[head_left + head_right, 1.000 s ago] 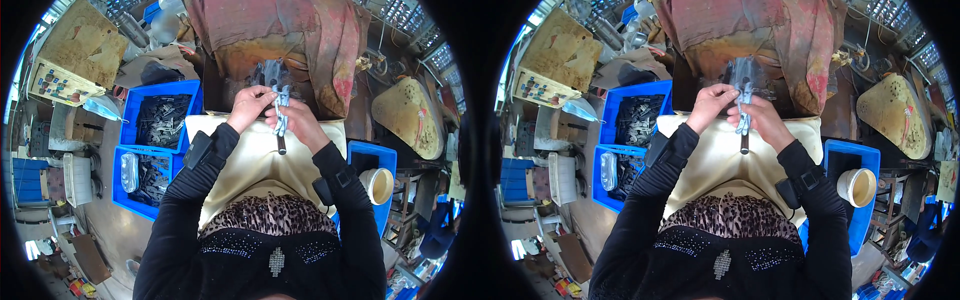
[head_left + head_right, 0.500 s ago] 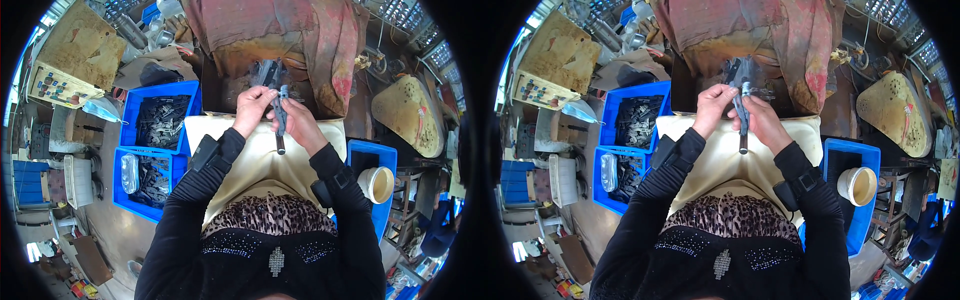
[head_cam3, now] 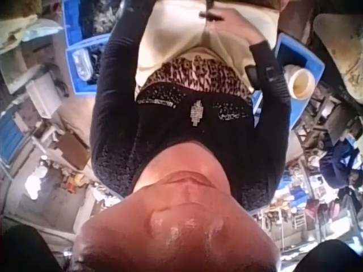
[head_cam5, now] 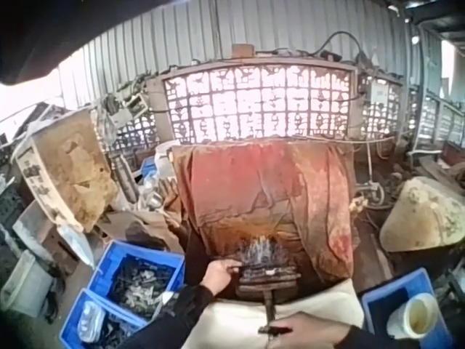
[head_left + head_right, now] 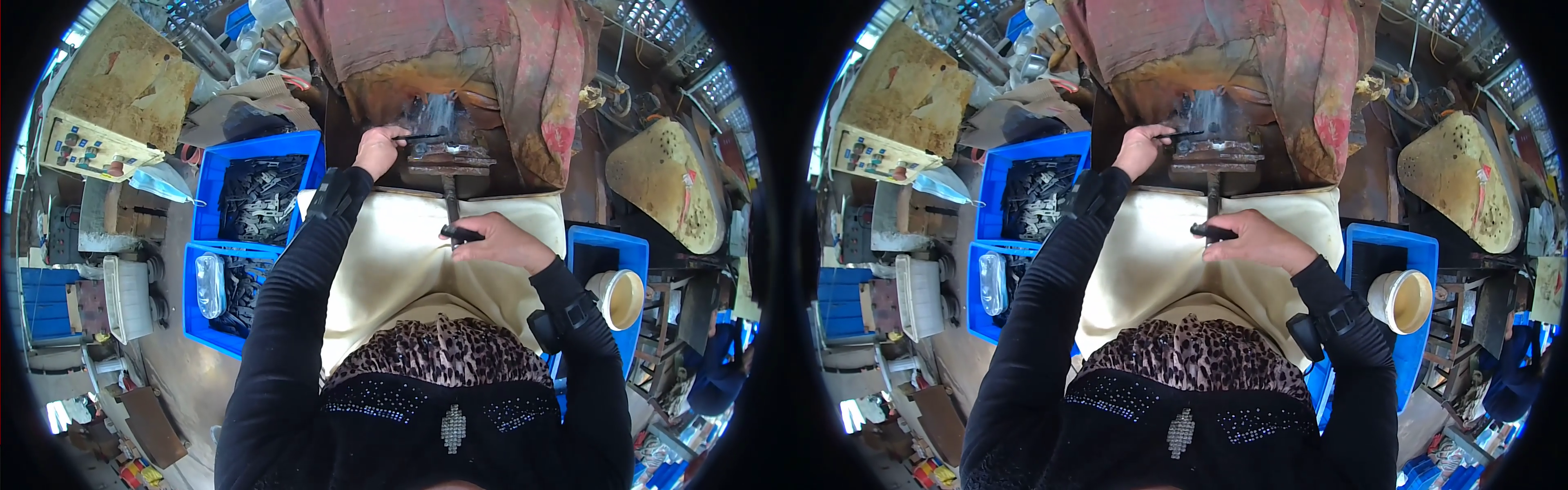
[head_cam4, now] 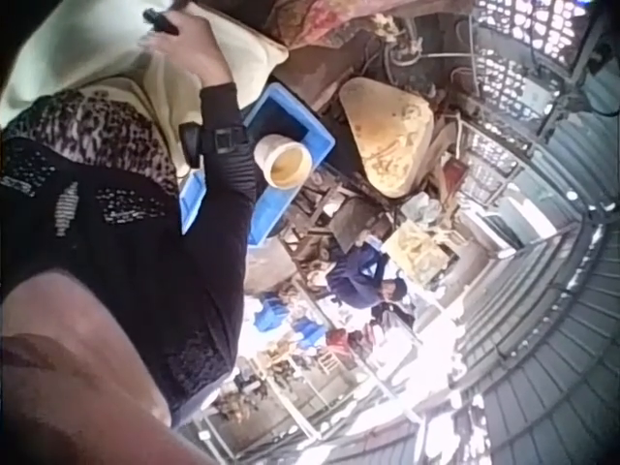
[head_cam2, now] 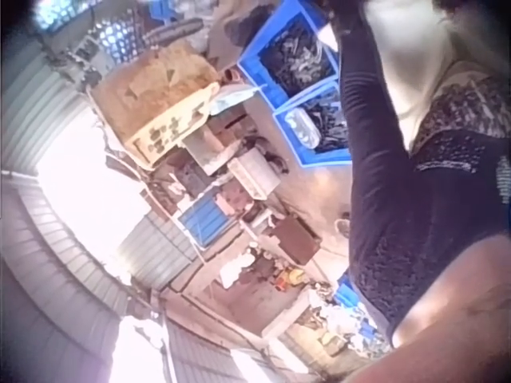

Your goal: The person picks up metal pieces from a blue bin, presses them against a grinding machine, and dips them into a bucket of liquid. After dipping, the person places the finished metal pieces into a separate blue bin.

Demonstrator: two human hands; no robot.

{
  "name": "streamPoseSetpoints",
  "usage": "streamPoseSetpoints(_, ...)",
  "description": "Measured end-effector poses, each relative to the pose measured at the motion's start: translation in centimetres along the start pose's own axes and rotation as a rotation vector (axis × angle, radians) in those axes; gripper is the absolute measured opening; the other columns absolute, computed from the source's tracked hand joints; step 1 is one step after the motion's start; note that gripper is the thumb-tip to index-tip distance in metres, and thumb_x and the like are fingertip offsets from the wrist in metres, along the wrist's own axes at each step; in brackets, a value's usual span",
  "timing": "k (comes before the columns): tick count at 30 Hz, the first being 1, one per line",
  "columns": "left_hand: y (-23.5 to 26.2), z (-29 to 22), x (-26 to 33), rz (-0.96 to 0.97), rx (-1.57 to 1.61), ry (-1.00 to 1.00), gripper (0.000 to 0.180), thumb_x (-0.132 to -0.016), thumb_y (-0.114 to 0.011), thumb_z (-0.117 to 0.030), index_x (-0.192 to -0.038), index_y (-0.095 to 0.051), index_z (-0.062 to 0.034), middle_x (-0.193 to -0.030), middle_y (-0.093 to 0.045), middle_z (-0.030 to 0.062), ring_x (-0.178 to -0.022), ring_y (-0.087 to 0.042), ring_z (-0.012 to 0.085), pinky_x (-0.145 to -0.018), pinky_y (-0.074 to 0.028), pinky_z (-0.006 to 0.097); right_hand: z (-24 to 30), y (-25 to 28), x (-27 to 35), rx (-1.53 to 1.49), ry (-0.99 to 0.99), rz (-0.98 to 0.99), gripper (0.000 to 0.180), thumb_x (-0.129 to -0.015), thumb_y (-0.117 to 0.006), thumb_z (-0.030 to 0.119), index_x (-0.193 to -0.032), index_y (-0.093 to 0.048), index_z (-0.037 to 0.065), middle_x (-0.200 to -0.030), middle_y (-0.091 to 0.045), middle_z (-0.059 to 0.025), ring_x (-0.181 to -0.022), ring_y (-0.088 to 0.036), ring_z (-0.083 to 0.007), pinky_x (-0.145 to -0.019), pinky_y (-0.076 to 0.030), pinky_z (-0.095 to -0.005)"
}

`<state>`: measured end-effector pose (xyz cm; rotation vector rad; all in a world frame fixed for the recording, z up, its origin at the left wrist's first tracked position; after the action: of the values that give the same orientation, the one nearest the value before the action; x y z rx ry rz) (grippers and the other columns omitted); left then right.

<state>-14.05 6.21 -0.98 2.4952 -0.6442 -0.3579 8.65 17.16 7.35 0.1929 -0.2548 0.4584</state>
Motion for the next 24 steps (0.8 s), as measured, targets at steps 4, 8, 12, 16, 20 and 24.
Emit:
streamPoseSetpoints(4,-1.8,-0.1,-1.0,0.075,0.075,-0.015,0.043,-0.076,-0.046,0.010,-0.106,-0.071,-0.0078,-0.096,-0.070,0.0165,-0.090,-0.067,0.0262,-0.084,-0.050,0.034,0.3,-0.6,0.5,0.180,-0.037,0.052,0.038,-0.081,-0.074,0.022,-0.112,-0.064,0.002,-0.087,-0.068,-0.0063,-0.081,-0.058,-0.0105,-0.078,-0.047,-0.0273)
streamPoseSetpoints(8,-3.3,-1.4,-1.4,0.170,0.047,-0.013,0.045,-0.076,-0.047,0.009,-0.107,-0.072,-0.0108,-0.100,-0.069,0.0170,-0.095,-0.066,0.0291,-0.086,-0.049,0.033,0.7,-0.3,0.6,0.223,-0.022,0.034,0.041,-0.080,-0.075,0.022,-0.114,-0.064,0.003,-0.090,-0.069,-0.0105,-0.081,-0.061,-0.0149,-0.080,-0.048,-0.0285)
streamPoseSetpoints(12,-3.8,-1.7,-1.0,0.212,-0.140,-0.110,0.047,-0.077,-0.048,0.008,-0.110,-0.071,-0.0154,-0.104,-0.069,0.0168,-0.097,-0.065,0.0322,-0.088,-0.048,0.033,0.9,-0.5,0.6,0.224,-0.024,0.034,0.042,-0.080,-0.075,0.022,-0.115,-0.064,0.003,-0.093,-0.069,-0.0123,-0.082,-0.062,-0.0175,-0.081,-0.048,-0.0291)
streamPoseSetpoints(16,-4.1,-2.4,-1.5,0.248,-0.237,-0.126,0.045,-0.079,-0.050,0.005,-0.112,-0.071,-0.0189,-0.106,-0.068,0.0163,-0.100,-0.064,0.0335,-0.089,-0.048,0.035,1.0,-0.4,0.7,0.257,-0.015,0.019,0.041,-0.080,-0.075,0.022,-0.115,-0.063,0.003,-0.093,-0.069,-0.0132,-0.082,-0.063,-0.0194,-0.080,-0.049,-0.0300)
streamPoseSetpoints(20,-4.2,-3.2,-1.2,0.277,-0.391,-0.137,0.042,-0.082,-0.052,0.001,-0.112,-0.070,-0.0201,-0.108,-0.067,0.0152,-0.102,-0.063,0.0330,-0.091,-0.048,0.036,0.9,-0.5,0.7,0.306,0.018,0.006,0.041,-0.080,-0.076,0.022,-0.114,-0.064,0.003,-0.091,-0.069,-0.0144,-0.080,-0.064,-0.0214,-0.078,-0.049,-0.0307)
streamPoseSetpoints(24,-3.7,-4.4,-0.8,0.289,-0.397,-0.183,0.041,-0.079,-0.053,0.000,-0.111,-0.071,-0.0194,-0.107,-0.068,0.0150,-0.101,-0.063,0.0319,-0.089,-0.049,0.038,1.9,-0.7,1.0,0.430,0.112,-0.040,0.038,-0.078,-0.077,0.021,-0.110,-0.065,0.004,-0.086,-0.068,-0.0141,-0.075,-0.064,-0.0231,-0.072,-0.049,-0.0310)
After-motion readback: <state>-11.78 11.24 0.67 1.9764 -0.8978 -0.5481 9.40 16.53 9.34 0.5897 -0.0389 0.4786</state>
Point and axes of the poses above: each hand's wrist, its own x-axis away from the middle knuckle, its own y-axis out of the back of the hand, z = x × y, the point moved 10 cm from there along -x, towards the middle knuckle
